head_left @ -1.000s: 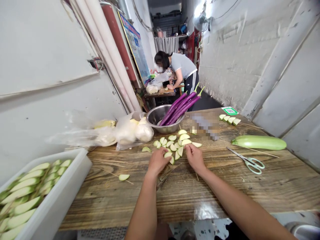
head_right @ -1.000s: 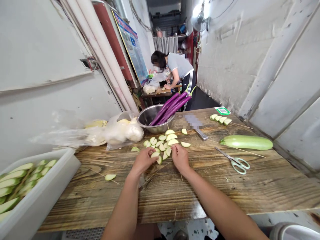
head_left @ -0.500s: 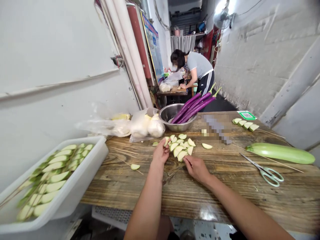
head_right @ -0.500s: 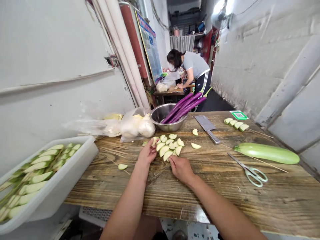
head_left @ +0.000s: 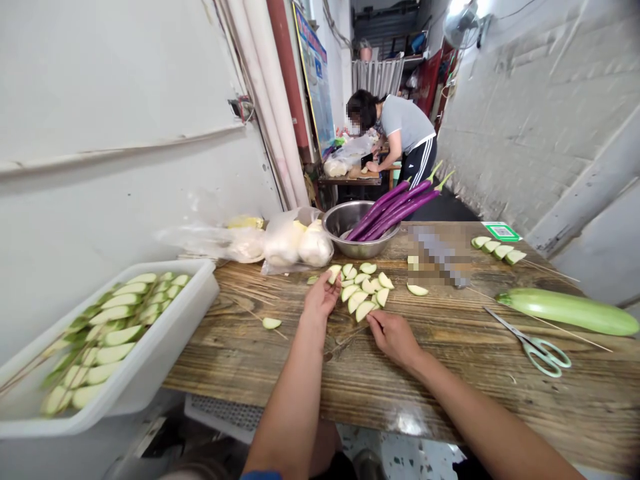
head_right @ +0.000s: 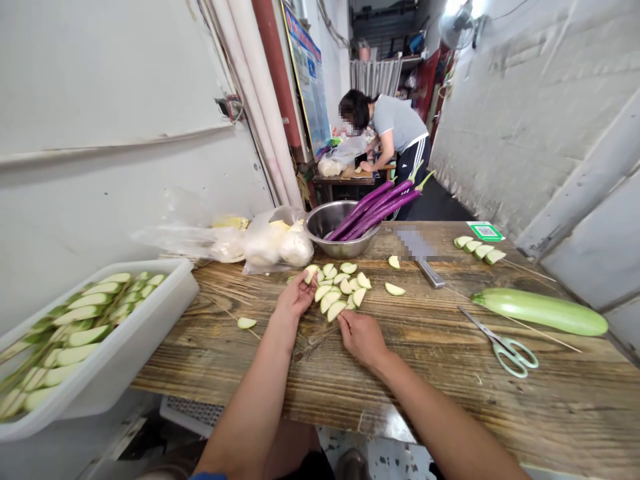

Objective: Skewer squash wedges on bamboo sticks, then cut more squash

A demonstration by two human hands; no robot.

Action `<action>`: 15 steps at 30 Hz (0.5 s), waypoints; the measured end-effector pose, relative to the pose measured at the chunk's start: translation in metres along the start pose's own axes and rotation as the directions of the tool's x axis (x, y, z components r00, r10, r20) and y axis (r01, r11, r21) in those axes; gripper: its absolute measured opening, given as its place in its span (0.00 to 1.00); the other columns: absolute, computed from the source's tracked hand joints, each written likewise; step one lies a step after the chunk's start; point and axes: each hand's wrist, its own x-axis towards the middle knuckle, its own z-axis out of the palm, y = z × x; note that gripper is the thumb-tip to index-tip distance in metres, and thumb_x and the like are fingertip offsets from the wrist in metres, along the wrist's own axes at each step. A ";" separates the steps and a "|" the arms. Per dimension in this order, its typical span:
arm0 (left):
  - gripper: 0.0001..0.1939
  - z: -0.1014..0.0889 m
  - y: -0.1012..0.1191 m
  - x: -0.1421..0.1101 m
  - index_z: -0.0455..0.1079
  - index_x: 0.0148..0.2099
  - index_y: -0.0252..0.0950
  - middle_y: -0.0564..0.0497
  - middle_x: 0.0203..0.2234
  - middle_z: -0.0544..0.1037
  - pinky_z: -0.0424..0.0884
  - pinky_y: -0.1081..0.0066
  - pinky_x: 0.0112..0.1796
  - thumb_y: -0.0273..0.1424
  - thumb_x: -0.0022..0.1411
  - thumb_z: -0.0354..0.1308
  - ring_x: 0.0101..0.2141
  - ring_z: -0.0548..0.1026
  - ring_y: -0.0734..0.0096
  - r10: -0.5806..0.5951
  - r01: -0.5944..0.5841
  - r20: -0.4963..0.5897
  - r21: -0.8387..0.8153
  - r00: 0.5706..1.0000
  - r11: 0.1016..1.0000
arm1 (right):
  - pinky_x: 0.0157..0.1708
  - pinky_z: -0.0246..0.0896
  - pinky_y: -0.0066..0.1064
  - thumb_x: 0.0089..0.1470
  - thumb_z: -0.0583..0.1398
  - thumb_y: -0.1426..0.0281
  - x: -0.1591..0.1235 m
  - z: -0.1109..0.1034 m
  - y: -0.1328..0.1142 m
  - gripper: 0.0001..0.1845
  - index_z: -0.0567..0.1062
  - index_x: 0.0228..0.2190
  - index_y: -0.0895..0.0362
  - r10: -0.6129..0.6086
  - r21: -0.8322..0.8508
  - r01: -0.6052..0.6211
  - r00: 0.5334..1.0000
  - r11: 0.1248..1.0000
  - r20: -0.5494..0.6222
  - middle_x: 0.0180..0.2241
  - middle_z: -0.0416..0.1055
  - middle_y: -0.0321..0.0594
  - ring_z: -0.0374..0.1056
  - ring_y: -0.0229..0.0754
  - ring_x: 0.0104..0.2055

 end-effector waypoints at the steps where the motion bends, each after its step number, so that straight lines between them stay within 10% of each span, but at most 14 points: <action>1: 0.02 0.000 0.001 0.000 0.67 0.31 0.28 0.45 0.25 0.73 0.67 0.82 0.22 0.22 0.55 0.54 0.23 0.71 0.78 -0.008 0.008 0.000 -0.017 1.000 1.000 | 0.26 0.50 0.24 0.57 0.46 0.68 0.000 0.000 0.000 0.17 0.71 0.25 0.58 0.005 -0.006 -0.005 1.000 1.000 0.002 0.22 0.70 0.39 0.63 0.36 0.23; 15: 0.04 0.005 0.002 -0.005 0.65 0.28 0.30 0.54 0.16 0.66 0.59 0.84 0.15 0.23 0.55 0.54 0.16 0.63 0.84 -0.001 0.000 -0.011 -0.045 1.000 0.999 | 0.25 0.48 0.24 0.57 0.46 0.69 -0.001 0.000 -0.004 0.16 0.71 0.27 0.57 -0.008 -0.031 0.008 1.000 0.999 0.015 0.22 0.70 0.39 0.63 0.35 0.22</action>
